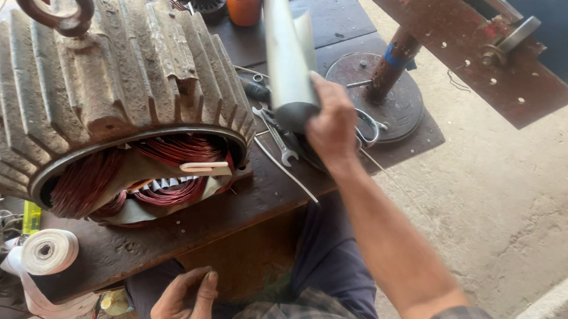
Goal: The person fits a flexible gray insulating sheet into the slots of an electric motor stator, pressing and tucking it around the copper windings by hand. They then use scissors to trim the sheet, reposition the stator, and continue seating the insulation liner around the slot edges.
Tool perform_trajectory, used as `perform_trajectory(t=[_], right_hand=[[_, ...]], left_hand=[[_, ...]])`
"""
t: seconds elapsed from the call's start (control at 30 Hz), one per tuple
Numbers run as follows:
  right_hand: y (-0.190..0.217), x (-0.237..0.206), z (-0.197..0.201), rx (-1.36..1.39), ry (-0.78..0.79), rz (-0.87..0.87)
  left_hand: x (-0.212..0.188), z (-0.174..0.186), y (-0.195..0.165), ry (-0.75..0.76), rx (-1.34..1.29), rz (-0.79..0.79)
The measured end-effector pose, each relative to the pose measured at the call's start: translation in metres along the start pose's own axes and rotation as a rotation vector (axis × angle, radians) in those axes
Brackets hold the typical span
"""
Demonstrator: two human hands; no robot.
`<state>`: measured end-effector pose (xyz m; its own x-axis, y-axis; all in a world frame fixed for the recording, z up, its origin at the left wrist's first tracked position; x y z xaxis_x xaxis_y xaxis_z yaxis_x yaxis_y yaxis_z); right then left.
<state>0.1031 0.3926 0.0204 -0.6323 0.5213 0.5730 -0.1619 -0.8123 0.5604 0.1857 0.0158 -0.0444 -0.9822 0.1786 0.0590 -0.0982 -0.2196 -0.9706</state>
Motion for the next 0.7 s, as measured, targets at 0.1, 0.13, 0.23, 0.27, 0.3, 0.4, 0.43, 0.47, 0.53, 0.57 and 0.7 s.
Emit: perform_trajectory(t=[0.1, 0.13, 0.23, 0.27, 0.3, 0.4, 0.43, 0.47, 0.53, 0.57, 0.7], right_hand=[[-0.008, -0.012, 0.037, 0.080, -0.042, -0.066], [-0.006, -0.022, 0.053, 0.097, -0.068, -0.078], [0.003, -0.048, 0.085, 0.412, -0.054, -0.177], [0.004, -0.052, 0.090, 0.560, -0.027, -0.224], [0.007, -0.053, 0.093, 0.516, 0.007, -0.203], [0.010, -0.043, 0.088, 0.414, 0.075, -0.155], [0.009, -0.036, 0.082, 0.394, 0.076, -0.151], [0.007, -0.026, 0.073, 0.376, 0.076, -0.143], [0.000, -0.003, 0.051, 0.370, 0.093, -0.169], [-0.003, 0.007, 0.040, 0.368, 0.106, -0.184], [-0.007, 0.045, -0.001, 0.227, 0.184, -0.189]], left_hand=[[-0.003, 0.009, 0.017, -0.051, -0.009, 0.121], [-0.004, 0.011, 0.020, -0.053, -0.015, 0.116], [0.000, 0.013, 0.024, -0.047, -0.015, 0.109], [0.001, 0.012, 0.025, -0.039, 0.003, 0.125], [0.002, 0.011, 0.024, -0.029, 0.022, 0.145], [0.007, -0.003, 0.014, 0.032, -0.061, 0.084], [0.008, -0.007, 0.010, 0.045, -0.061, 0.060], [0.009, -0.011, 0.005, 0.054, -0.061, 0.032], [0.009, -0.017, -0.003, 0.072, -0.076, -0.013], [0.008, -0.019, -0.006, 0.080, -0.087, -0.028], [0.001, -0.011, -0.006, 0.073, -0.075, 0.001]])
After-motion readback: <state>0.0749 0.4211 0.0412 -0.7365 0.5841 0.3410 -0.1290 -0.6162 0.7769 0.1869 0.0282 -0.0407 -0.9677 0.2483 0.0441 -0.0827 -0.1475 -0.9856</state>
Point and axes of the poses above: each hand's wrist, its own x-axis towards the middle knuckle, its own z-axis out of the back of the hand, y = z × x, the point moved 4 cm from there along x, towards the middle knuckle, and after that the axes turned 6 degrees about -z, right-handed, at the moved point
